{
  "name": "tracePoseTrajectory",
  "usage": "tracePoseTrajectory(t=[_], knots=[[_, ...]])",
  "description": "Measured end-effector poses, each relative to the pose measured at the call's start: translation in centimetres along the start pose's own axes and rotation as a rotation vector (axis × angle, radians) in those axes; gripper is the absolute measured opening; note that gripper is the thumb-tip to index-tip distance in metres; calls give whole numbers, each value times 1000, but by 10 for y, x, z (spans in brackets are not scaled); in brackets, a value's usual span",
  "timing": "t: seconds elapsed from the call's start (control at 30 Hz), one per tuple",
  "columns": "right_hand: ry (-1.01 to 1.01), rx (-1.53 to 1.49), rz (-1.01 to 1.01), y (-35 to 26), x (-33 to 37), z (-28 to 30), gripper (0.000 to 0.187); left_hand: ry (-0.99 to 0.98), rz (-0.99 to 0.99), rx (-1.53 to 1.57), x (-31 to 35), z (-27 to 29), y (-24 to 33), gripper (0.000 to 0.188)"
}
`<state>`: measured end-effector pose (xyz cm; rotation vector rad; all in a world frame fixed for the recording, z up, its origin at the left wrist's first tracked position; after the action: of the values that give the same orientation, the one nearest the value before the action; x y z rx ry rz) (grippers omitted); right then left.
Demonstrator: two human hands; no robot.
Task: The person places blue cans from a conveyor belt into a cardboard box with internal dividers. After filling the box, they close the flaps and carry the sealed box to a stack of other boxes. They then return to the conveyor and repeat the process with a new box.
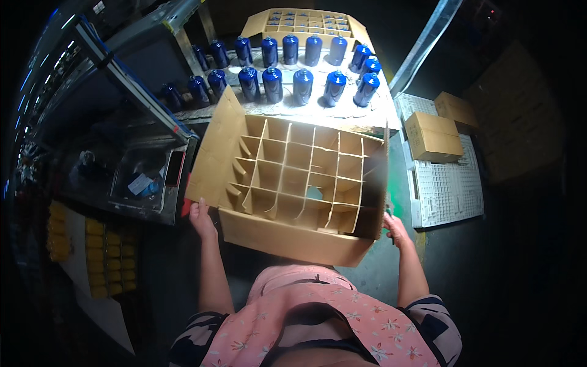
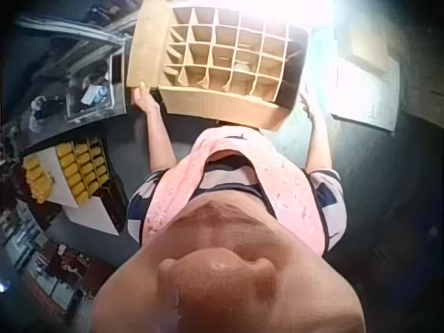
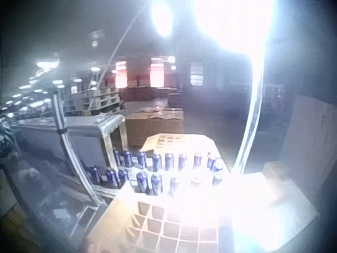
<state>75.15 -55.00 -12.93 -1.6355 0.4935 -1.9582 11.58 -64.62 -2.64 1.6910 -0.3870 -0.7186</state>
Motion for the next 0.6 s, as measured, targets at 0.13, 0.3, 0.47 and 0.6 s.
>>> tracePoseTrajectory(t=[0.13,0.3,0.47,0.6], knots=[[104,19,49,22,70,-59,43,-511,-78,-316,44,-14,-7,30],[480,307,173,36,57,-56,51,-419,87,-165,113,19,-34,35],[329,248,210,7,31,-27,70,167,593,-173,206,50,-70,42],[274,158,337,-50,-22,12,61,-74,1068,-59,317,-17,-101,92]])
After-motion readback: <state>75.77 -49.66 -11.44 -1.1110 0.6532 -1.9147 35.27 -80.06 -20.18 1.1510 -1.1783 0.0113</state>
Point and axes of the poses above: each hand's wrist, its own x-axis away from the middle knuckle, its own z-axis out of the back of the hand, y = z × x, the point moved 4 cm from there along -x, towards the middle knuckle, and after that the axes turned 13 degrees about -z, right-handed, at the moved point
